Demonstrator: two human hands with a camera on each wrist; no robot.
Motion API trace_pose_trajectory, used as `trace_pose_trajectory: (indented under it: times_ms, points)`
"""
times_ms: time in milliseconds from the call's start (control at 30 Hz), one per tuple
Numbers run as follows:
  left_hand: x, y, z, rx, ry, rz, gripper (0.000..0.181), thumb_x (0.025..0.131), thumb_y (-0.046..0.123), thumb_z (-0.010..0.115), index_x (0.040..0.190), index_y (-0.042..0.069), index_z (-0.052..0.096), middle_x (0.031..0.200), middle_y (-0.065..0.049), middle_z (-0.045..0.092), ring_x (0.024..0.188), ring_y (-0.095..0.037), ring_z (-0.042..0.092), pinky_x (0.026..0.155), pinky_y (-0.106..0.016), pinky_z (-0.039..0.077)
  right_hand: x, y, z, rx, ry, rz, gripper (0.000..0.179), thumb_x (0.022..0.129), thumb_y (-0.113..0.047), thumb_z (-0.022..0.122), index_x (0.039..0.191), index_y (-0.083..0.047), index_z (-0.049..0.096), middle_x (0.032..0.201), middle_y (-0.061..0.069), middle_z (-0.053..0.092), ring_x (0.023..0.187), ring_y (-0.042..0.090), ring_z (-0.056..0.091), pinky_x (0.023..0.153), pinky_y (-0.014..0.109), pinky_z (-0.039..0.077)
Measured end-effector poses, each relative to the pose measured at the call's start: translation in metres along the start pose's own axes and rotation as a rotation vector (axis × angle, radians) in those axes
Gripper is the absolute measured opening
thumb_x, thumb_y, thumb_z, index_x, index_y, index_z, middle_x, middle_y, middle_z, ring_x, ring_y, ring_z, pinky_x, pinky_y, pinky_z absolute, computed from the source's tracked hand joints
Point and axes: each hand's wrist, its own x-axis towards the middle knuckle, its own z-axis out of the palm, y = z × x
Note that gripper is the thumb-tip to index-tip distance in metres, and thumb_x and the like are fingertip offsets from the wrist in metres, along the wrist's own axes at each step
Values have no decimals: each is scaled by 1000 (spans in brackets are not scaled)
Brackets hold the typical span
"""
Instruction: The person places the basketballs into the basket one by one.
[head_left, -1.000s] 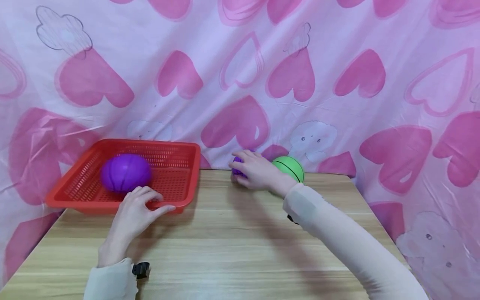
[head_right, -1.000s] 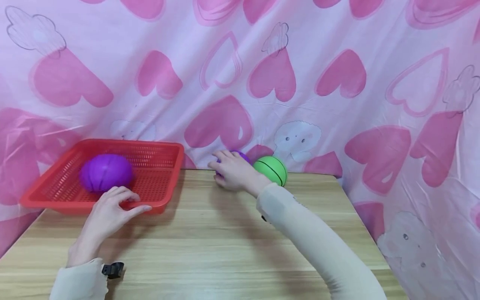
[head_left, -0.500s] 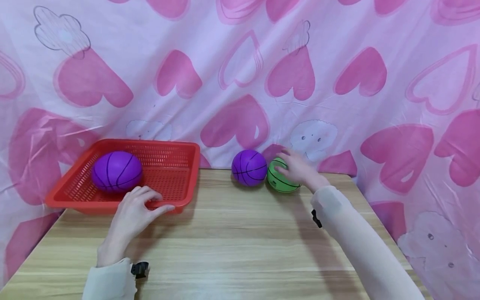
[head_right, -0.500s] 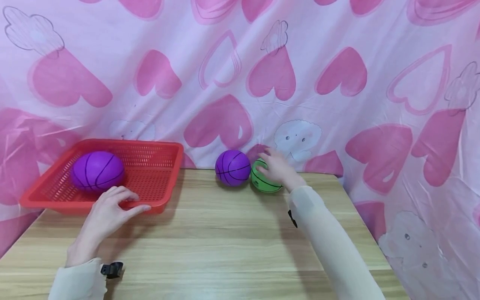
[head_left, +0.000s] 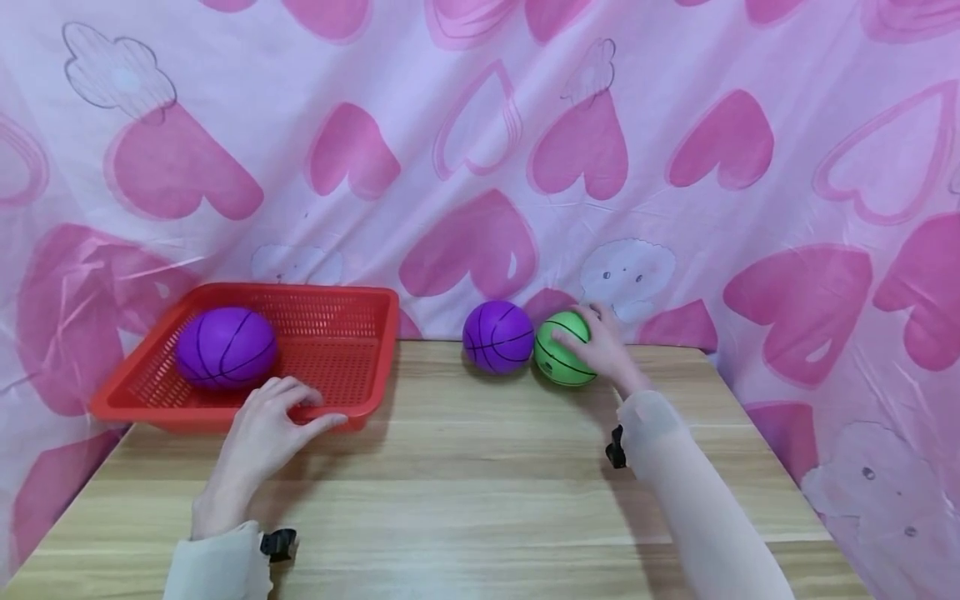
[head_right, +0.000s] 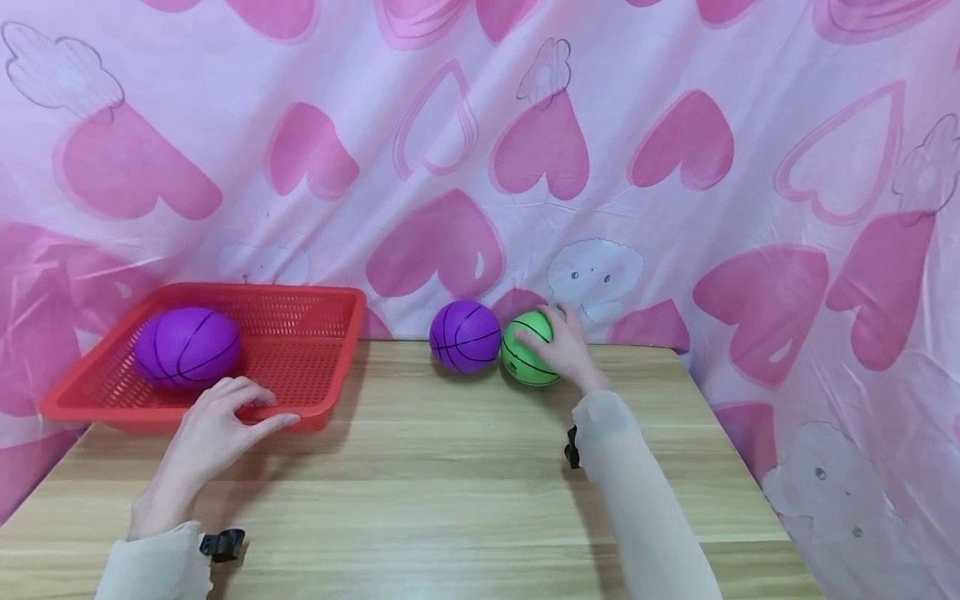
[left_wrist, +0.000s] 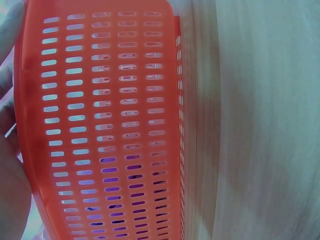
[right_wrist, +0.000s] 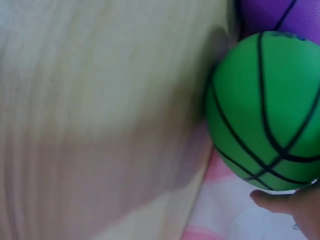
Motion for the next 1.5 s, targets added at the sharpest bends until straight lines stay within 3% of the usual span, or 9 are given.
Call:
trace_pose_trajectory:
  times_ms: [167, 333, 467, 633, 967, 1133, 1233, 1500]
  points:
    - [-1, 0, 2, 3, 29, 22, 35, 74, 45, 84, 82, 14, 70, 84, 5, 60, 84, -19, 51, 79, -41, 37, -5, 7, 2, 17, -4, 25, 98, 78, -64, 71, 153, -16, 31, 157, 19, 13, 139, 45, 24, 100, 70, 28]
    - [1, -1, 1, 4, 55, 46, 33, 72, 42, 85, 81, 15, 70, 82, 5, 60, 83, -18, 51, 78, -39, 36, -5, 12, -5, 71, -63, 12, 108, 71, -57, 81, 154, -15, 27, 153, 18, 22, 134, 41, 30, 99, 66, 33]
    - [1, -2, 2, 7, 48, 36, 33, 72, 43, 85, 81, 15, 70, 82, 5, 60, 83, -18, 51, 78, -39, 36, -8, 12, -5, 184, -82, 43, 102, 71, -47, 85, 152, -15, 31, 145, 18, 34, 124, 38, 42, 93, 61, 41]
    - [3, -2, 4, 5, 23, 16, 36, 73, 45, 84, 83, 13, 70, 83, 4, 60, 83, -20, 50, 78, -41, 37, -13, 16, -6, 267, -35, 70, 97, 72, -37, 87, 150, -15, 34, 140, 18, 40, 118, 40, 49, 90, 61, 44]
    - [1, -1, 2, 10, 27, 16, 37, 74, 46, 83, 84, 12, 71, 85, 3, 61, 84, -21, 52, 77, -41, 38, -24, 19, -26, 305, 81, 101, 96, 74, -38, 86, 151, -19, 33, 143, 19, 38, 121, 41, 45, 92, 62, 43]
    - [-1, -2, 0, 14, 31, 5, 38, 73, 46, 84, 83, 11, 71, 85, 3, 61, 84, -21, 52, 77, -41, 38, -28, -2, -35, 349, 143, 98, 95, 74, -40, 86, 151, -32, 32, 147, 14, 32, 125, 37, 41, 94, 62, 41]
    - [0, -2, 0, 13, 25, 5, 38, 74, 46, 83, 84, 12, 71, 85, 3, 61, 85, -21, 52, 77, -41, 38, -29, -22, -38, 439, 171, 62, 92, 75, -34, 86, 150, -34, 33, 147, 13, 33, 126, 38, 41, 95, 62, 40]
    - [0, -2, 2, 15, 8, -5, 37, 75, 47, 82, 84, 13, 71, 86, 3, 61, 84, -22, 53, 77, -42, 39, -28, -89, -16, 908, 146, 14, 80, 79, -8, 77, 148, -23, 39, 145, 14, 35, 126, 34, 42, 100, 53, 40]
